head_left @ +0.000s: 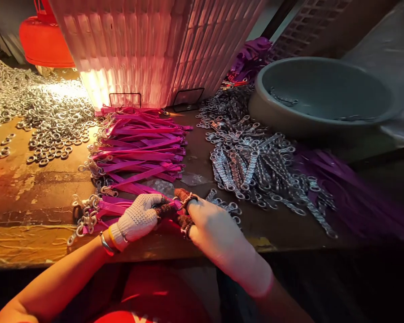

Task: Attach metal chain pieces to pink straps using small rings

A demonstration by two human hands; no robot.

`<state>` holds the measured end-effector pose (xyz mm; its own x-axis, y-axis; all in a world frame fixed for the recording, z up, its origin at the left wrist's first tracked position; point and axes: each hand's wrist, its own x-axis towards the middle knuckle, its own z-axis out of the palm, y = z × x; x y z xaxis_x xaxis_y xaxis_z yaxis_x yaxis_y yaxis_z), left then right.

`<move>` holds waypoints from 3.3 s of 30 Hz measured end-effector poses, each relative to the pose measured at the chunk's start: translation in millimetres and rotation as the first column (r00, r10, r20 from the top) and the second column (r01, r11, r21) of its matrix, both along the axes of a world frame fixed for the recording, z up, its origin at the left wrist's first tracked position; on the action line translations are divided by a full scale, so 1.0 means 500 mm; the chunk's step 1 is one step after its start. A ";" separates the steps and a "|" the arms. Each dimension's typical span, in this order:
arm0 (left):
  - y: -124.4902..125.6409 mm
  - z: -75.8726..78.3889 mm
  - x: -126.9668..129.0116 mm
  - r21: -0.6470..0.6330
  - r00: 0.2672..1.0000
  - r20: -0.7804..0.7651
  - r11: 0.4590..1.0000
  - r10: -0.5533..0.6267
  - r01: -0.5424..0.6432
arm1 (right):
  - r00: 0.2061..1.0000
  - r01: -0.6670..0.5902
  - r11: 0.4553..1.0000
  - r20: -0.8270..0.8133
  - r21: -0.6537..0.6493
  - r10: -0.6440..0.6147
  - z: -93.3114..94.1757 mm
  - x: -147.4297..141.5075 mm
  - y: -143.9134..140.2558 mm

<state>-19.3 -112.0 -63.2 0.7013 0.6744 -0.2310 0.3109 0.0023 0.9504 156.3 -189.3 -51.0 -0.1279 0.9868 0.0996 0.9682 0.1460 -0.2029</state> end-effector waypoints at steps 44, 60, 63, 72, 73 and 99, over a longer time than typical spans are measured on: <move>-0.016 0.003 -0.012 -0.822 0.897 0.097 0.543 0.432 -0.172 | 0.792 0.372 0.926 0.542 -0.064 -0.281 -0.056 0.210 0.233; -0.032 -0.013 -0.011 -0.772 0.907 0.153 0.621 0.393 -0.139 | 0.876 0.324 0.939 0.411 -0.114 -0.252 -0.057 0.218 0.223; -0.030 -0.012 -0.011 -0.803 0.931 0.189 0.594 0.312 -0.035 | 0.980 0.172 0.983 0.112 -0.059 -0.164 -0.022 0.186 0.183; -0.031 -0.002 0.007 -0.791 0.959 0.188 0.611 0.210 0.021 | 0.885 -0.402 0.915 -0.239 0.044 0.400 0.040 0.027 0.026; -0.033 0.001 0.008 -0.765 0.967 0.168 0.644 0.193 0.004 | 0.909 -0.376 0.925 -0.174 0.049 0.379 0.036 0.023 0.020; 0.153 0.061 0.268 0.537 0.718 -0.680 0.769 0.150 0.348 | 0.906 0.223 0.925 -0.417 0.308 -0.080 -0.037 0.053 -0.056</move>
